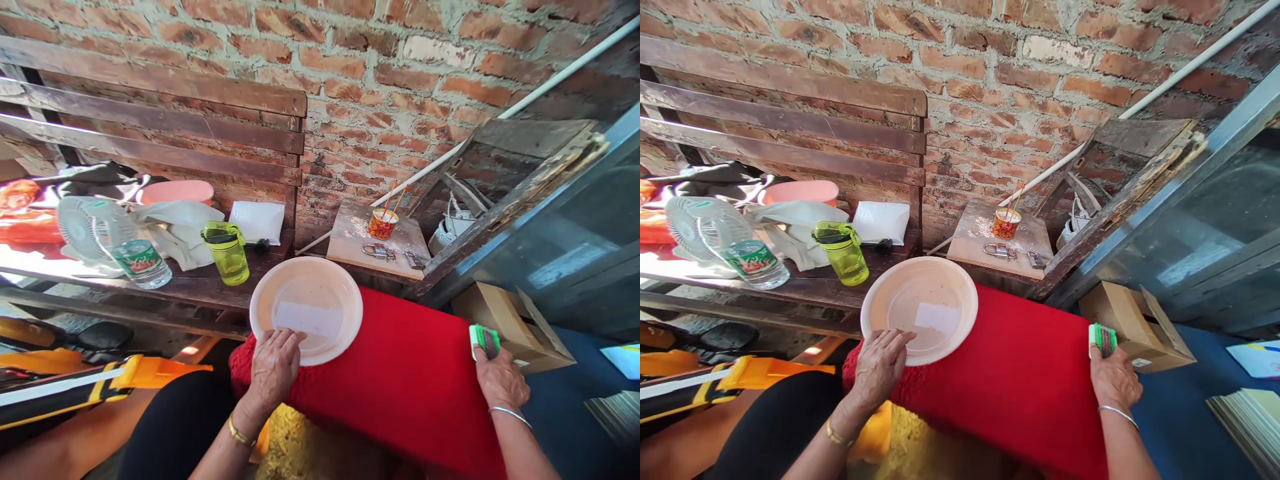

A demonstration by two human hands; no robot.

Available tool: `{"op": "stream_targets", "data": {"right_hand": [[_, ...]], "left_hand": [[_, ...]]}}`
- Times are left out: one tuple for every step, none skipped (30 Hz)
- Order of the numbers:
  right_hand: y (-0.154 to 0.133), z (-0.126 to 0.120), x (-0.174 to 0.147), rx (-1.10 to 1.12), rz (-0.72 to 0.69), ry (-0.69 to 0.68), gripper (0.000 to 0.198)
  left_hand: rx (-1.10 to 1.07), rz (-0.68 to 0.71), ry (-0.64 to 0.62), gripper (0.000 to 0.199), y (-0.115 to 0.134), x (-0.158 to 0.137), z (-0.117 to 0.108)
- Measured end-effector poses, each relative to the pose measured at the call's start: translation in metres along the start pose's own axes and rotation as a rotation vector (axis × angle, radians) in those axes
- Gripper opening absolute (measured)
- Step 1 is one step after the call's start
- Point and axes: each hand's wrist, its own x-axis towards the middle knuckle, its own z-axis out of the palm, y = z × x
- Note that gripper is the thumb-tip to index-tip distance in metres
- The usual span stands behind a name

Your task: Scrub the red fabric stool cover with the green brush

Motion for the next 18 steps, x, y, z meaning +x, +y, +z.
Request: {"op": "stream_targets", "data": {"right_hand": [[-0.004, 0.001, -0.006, 0.031, -0.004, -0.010, 0.077], [-0.011, 0.003, -0.015, 0.061, -0.019, -0.026, 0.077], [-0.023, 0.006, -0.026, 0.090, -0.050, -0.040, 0.075], [-0.038, 0.011, -0.040, 0.118, -0.097, -0.048, 0.072], [-0.054, 0.017, -0.056, 0.145, -0.156, -0.051, 0.069], [-0.072, 0.024, -0.074, 0.169, -0.229, -0.052, 0.066], [-0.090, 0.031, -0.093, 0.186, -0.313, -0.052, 0.064], [-0.107, 0.038, -0.113, 0.202, -0.401, -0.056, 0.062], [-0.122, 0.045, -0.132, 0.211, -0.496, -0.063, 0.061], [-0.135, 0.050, -0.150, 0.208, -0.589, -0.069, 0.058], [-0.145, 0.055, -0.166, 0.190, -0.672, -0.069, 0.054], [-0.153, 0.058, -0.179, 0.158, -0.737, -0.064, 0.050], [-0.157, 0.059, -0.188, 0.117, -0.781, -0.052, 0.047], [-0.159, 0.059, -0.192, 0.072, -0.803, -0.033, 0.046], [-0.157, 0.057, -0.192, 0.028, -0.803, -0.012, 0.045], [-0.152, 0.054, -0.188, -0.012, -0.788, 0.007, 0.045], [-0.145, 0.050, -0.181, -0.047, -0.766, 0.019, 0.045], [-0.134, 0.045, -0.170, -0.075, -0.733, 0.026, 0.046]], "left_hand": [[0.000, -0.005, -0.009, 0.031, 0.000, 0.000, 0.000], [0.000, -0.011, -0.015, 0.031, 0.000, 0.000, 0.000], [-0.001, -0.016, -0.020, 0.031, 0.000, 0.000, 0.001], [-0.002, -0.019, -0.022, 0.032, 0.000, 0.000, 0.001], [-0.004, -0.022, -0.024, 0.032, 0.000, -0.001, 0.002], [-0.006, -0.025, -0.024, 0.032, 0.000, -0.001, 0.003], [-0.009, -0.027, -0.024, 0.032, 0.000, -0.002, 0.004], [-0.013, -0.029, -0.022, 0.032, -0.001, -0.002, 0.005], [-0.015, -0.030, -0.021, 0.032, -0.001, -0.003, 0.005], [-0.016, -0.031, -0.019, 0.032, -0.002, -0.004, 0.006], [-0.015, -0.031, -0.018, 0.032, -0.002, -0.004, 0.007], [-0.013, -0.029, -0.018, 0.031, -0.003, -0.004, 0.007], [-0.010, -0.026, -0.020, 0.031, -0.003, -0.005, 0.007], [-0.008, -0.023, -0.022, 0.031, -0.003, -0.005, 0.008], [-0.006, -0.018, -0.024, 0.031, -0.004, -0.005, 0.008], [-0.006, -0.014, -0.024, 0.030, -0.004, -0.005, 0.008], [-0.005, -0.010, -0.025, 0.030, -0.004, -0.005, 0.008], [-0.006, -0.007, -0.023, 0.030, -0.004, -0.005, 0.008]]}}
